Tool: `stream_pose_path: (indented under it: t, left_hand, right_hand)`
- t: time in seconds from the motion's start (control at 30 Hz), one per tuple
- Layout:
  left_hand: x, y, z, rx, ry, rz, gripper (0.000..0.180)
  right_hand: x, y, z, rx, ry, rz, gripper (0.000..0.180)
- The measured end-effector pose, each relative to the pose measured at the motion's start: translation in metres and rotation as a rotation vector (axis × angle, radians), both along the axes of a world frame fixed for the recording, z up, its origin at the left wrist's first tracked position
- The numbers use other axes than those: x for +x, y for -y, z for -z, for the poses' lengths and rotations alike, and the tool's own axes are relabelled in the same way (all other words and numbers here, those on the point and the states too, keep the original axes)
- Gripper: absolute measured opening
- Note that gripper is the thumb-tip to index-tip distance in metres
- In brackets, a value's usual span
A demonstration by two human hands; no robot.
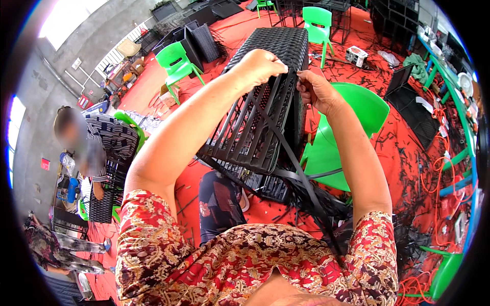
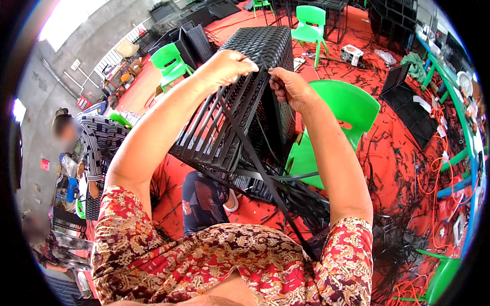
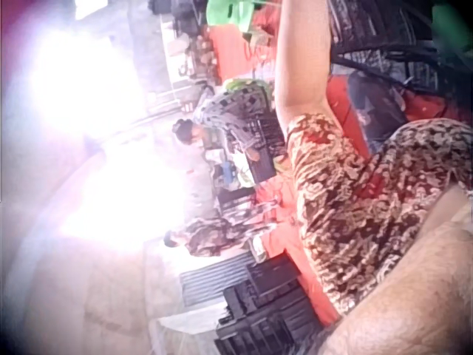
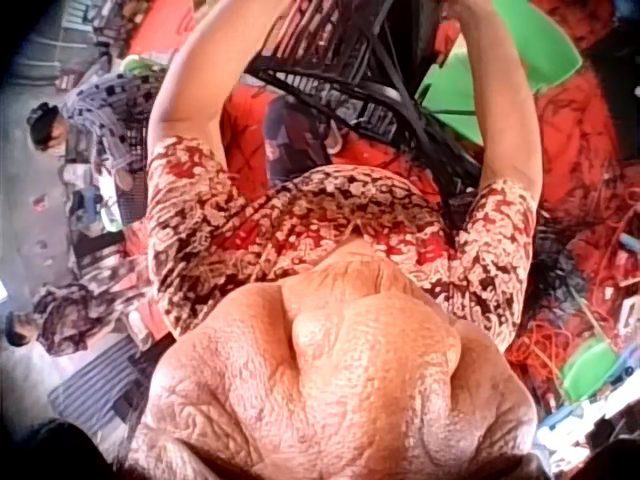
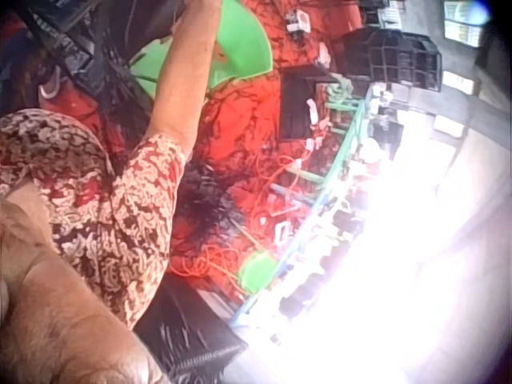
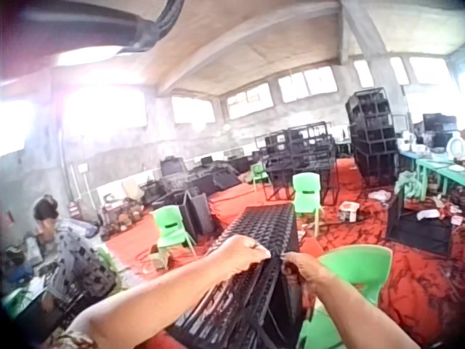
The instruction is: The person weaves black plastic strips through a chair frame by hand, pulling them tight and securing them into the existing pattern.
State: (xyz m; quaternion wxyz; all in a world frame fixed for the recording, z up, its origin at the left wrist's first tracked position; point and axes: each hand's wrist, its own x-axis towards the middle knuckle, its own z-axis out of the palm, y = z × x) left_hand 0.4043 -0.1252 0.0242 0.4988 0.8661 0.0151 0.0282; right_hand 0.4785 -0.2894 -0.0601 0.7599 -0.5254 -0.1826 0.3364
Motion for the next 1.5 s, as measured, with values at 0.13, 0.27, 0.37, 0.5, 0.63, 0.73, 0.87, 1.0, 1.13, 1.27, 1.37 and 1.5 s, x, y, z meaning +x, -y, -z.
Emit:
stream_pose_path:
  t: [0.13,0.27,0.37,0.5,0.63,0.73,0.87,1.0,1.13,1.27,1.37,1.5]
  left_hand:
    - [0.009,0.011,0.006,0.003,-0.001,-0.047,0.016]
    - [0.007,0.011,0.004,-0.018,-0.048,-0.005,0.017]
    - [0.003,0.010,-0.002,-0.058,-0.076,0.010,0.018]
    - [0.006,0.012,-0.006,-0.101,-0.124,0.013,0.020]
    - [0.010,0.017,-0.008,-0.060,-0.129,0.037,0.019]
    - [0.020,0.011,-0.008,-0.171,-0.204,0.047,0.017]
    - [0.021,0.010,-0.007,-0.354,-0.258,0.012,0.013]
    - [0.021,0.007,-0.004,-0.464,-0.260,-0.028,0.019]
    - [0.017,-0.006,0.000,-0.550,-0.267,-0.035,0.019]
    - [0.017,-0.009,0.000,-0.580,-0.260,-0.027,0.019]
    - [0.015,-0.009,-0.001,-0.562,-0.251,-0.036,0.020]
    - [0.017,-0.011,0.000,-0.492,-0.242,0.046,0.016]
  right_hand:
    - [-0.004,0.000,-0.007,-0.021,-0.017,0.037,0.031]
    - [-0.004,0.002,-0.006,0.010,-0.052,0.045,0.031]
    - [-0.007,0.003,-0.005,0.110,-0.094,0.011,0.029]
    - [-0.004,0.003,0.002,0.229,-0.138,-0.014,0.028]
    - [-0.002,0.005,0.004,0.231,-0.121,-0.015,0.031]
    - [-0.004,0.006,0.000,0.204,-0.120,0.008,0.033]
    - [-0.006,0.002,-0.001,0.208,-0.141,0.035,0.036]
    - [-0.005,-0.004,0.003,0.266,-0.209,0.042,0.038]
    - [-0.008,-0.014,0.003,0.290,-0.233,0.019,0.038]
    - [0.000,-0.017,-0.002,0.176,-0.188,0.062,0.036]
    - [-0.005,-0.012,-0.014,-0.022,-0.020,0.133,0.030]
    - [-0.008,-0.001,-0.029,-0.214,0.197,0.133,0.025]
